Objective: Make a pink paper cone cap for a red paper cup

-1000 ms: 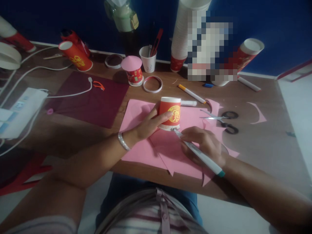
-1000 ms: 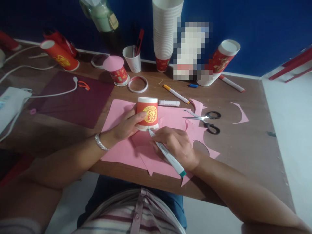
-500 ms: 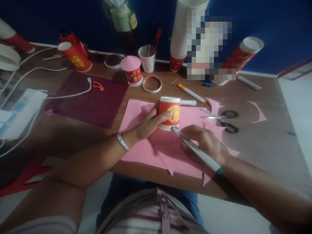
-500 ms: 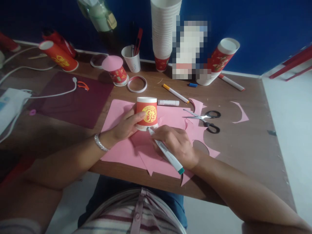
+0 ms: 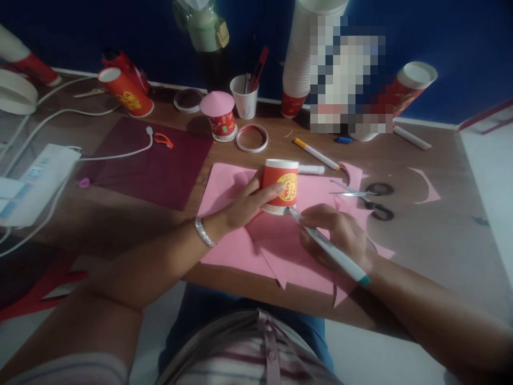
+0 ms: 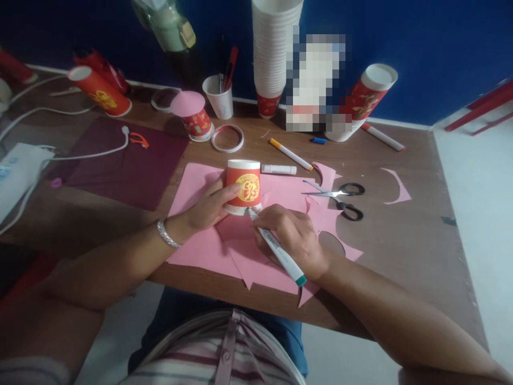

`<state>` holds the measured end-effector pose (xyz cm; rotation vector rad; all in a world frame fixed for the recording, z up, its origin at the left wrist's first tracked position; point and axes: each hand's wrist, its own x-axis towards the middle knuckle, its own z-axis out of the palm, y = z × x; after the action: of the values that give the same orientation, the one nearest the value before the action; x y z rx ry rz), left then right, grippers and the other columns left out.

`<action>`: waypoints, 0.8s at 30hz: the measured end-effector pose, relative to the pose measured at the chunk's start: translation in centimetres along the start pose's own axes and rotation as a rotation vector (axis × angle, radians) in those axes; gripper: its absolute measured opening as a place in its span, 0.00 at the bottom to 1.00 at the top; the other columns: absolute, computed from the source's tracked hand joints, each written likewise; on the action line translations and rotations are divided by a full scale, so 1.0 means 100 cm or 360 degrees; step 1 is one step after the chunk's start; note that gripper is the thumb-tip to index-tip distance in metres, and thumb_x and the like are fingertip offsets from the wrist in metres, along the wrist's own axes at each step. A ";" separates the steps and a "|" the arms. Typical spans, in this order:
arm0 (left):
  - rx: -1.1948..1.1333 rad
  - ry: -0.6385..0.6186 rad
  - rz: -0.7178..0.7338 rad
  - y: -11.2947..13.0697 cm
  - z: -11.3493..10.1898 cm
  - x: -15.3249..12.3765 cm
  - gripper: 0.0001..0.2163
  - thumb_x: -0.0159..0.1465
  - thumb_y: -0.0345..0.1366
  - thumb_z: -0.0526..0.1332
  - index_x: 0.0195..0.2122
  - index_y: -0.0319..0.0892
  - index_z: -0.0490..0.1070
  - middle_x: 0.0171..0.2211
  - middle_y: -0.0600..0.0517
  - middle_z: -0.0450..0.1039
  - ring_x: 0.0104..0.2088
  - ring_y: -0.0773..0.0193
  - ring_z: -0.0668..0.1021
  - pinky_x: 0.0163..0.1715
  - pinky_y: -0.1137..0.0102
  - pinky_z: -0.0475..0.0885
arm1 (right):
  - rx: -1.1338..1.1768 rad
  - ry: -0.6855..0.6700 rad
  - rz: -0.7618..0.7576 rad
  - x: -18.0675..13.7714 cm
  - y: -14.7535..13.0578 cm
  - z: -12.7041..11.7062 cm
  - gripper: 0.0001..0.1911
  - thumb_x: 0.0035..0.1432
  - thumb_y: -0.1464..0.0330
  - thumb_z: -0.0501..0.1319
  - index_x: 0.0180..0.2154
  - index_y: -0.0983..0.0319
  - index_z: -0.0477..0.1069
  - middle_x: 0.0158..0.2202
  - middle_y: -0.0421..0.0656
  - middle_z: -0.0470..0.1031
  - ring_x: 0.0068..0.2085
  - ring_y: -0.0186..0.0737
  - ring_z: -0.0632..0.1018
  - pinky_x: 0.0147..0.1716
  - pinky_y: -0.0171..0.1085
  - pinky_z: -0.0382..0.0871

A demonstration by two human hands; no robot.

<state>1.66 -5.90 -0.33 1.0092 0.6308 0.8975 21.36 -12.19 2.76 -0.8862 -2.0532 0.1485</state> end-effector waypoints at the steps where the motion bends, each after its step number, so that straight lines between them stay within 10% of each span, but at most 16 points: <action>1: -0.0003 0.0000 -0.0003 0.000 0.000 0.000 0.22 0.68 0.46 0.66 0.61 0.48 0.69 0.52 0.46 0.78 0.51 0.55 0.80 0.53 0.61 0.77 | -0.0004 -0.0002 -0.0002 0.000 0.000 0.000 0.06 0.66 0.75 0.63 0.42 0.59 0.69 0.32 0.42 0.82 0.32 0.37 0.85 0.30 0.31 0.80; 24: -0.0070 0.0070 -0.0069 0.002 0.004 -0.001 0.17 0.65 0.46 0.68 0.52 0.45 0.72 0.50 0.47 0.79 0.53 0.51 0.80 0.52 0.59 0.78 | -0.0051 0.0021 -0.0115 -0.006 -0.002 -0.002 0.13 0.62 0.79 0.66 0.44 0.59 0.71 0.32 0.40 0.82 0.31 0.38 0.85 0.30 0.35 0.83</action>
<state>1.86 -6.07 0.00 0.9353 0.6651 0.8938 21.58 -12.79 2.57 -0.8289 -2.0772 0.0700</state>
